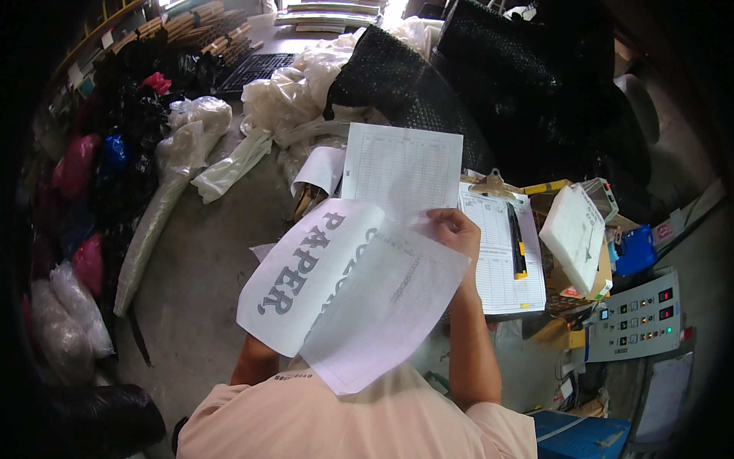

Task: The person sorts through a stack of documents and papers on a metal crate, writing on a sheet with a pen. They then move to a blue machine labeled DPM-01 and place a white block into a black bag inside the machine's hopper. The person returns to the crate to continue sorting through the papers.

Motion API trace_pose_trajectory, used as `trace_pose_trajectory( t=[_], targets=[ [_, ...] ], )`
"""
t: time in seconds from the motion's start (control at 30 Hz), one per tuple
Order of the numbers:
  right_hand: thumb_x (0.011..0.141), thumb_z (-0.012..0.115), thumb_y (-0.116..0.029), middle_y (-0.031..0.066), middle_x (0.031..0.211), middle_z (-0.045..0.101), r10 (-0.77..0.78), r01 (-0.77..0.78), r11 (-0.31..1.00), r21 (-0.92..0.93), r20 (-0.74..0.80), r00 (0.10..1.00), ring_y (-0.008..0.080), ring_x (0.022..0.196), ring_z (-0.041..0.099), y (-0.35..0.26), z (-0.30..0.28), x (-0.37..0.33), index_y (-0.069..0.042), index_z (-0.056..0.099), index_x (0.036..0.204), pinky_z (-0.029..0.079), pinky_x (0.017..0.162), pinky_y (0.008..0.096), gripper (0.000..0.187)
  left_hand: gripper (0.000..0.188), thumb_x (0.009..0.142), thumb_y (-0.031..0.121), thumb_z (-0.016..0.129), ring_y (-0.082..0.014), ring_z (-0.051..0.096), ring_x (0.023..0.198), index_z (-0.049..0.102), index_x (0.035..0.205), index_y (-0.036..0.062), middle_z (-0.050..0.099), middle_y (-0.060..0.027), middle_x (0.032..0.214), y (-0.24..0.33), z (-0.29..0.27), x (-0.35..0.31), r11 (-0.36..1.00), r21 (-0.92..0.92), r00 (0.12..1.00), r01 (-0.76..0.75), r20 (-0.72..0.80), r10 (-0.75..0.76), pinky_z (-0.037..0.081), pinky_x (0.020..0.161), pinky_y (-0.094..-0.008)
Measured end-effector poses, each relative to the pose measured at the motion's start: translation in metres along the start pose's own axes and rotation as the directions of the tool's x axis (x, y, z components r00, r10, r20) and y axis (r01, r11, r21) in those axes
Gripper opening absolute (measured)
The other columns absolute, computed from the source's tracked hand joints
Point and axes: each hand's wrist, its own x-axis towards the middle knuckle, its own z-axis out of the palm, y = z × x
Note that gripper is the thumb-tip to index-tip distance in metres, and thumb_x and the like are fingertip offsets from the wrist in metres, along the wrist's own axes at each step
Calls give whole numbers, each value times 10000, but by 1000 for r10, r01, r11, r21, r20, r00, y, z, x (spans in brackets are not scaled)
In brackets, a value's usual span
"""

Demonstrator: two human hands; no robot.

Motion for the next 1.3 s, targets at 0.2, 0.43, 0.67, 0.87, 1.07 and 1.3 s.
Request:
trace_pose_trajectory(
  t=[0.2,0.43,0.67,0.87,1.07,1.3],
  targets=[
    [974,636,51,119,977,775,-117,122,985,-121,45,992,134,776,701,12,1,9,15,771,1048,568,717,282,158,389,1002,53,644,-214,696,996,671,1370,-72,696,-269,1300,1,-1,3,1000,0,1000,1,6,-1,544,857,-314],
    [984,641,69,56,896,729,-295,295,955,0,6,955,115,790,658,21,-5,8,1,794,989,524,771,250,167,380,998,43,646,-212,701,998,684,1359,-70,704,-265,1287,-2,1,0,1000,10,1000,4,8,-4,545,858,-313],
    [1008,641,44,51,918,751,-128,136,987,89,-89,988,110,870,649,4,-17,11,-19,816,1029,519,823,266,187,371,993,32,647,-211,706,1000,697,1347,-69,713,-260,1273,-1,1,2,1000,31,1000,-4,11,4,546,859,-311],
    [1012,660,33,63,971,787,-341,333,940,-77,-165,926,112,905,673,-3,-46,18,-27,827,1082,524,896,274,191,365,989,23,648,-210,709,1002,708,1337,-67,720,-256,1262,11,-2,6,991,114,997,-68,55,62,546,860,-310],
    [1008,657,64,67,1012,799,-362,358,917,-178,11,932,107,922,694,4,-58,23,-6,813,1092,541,875,260,191,358,985,14,649,-209,713,1004,719,1327,-66,728,-252,1251,41,-5,19,923,318,966,-216,207,155,547,861,-309],
    [1026,625,39,72,1033,785,-221,226,951,210,-49,974,102,955,680,18,-47,23,-7,800,1045,527,882,243,182,316,965,-36,638,-179,722,981,791,1241,-51,763,-219,1168,90,21,31,589,808,968,-28,168,-185,543,839,-294]
  ],
)
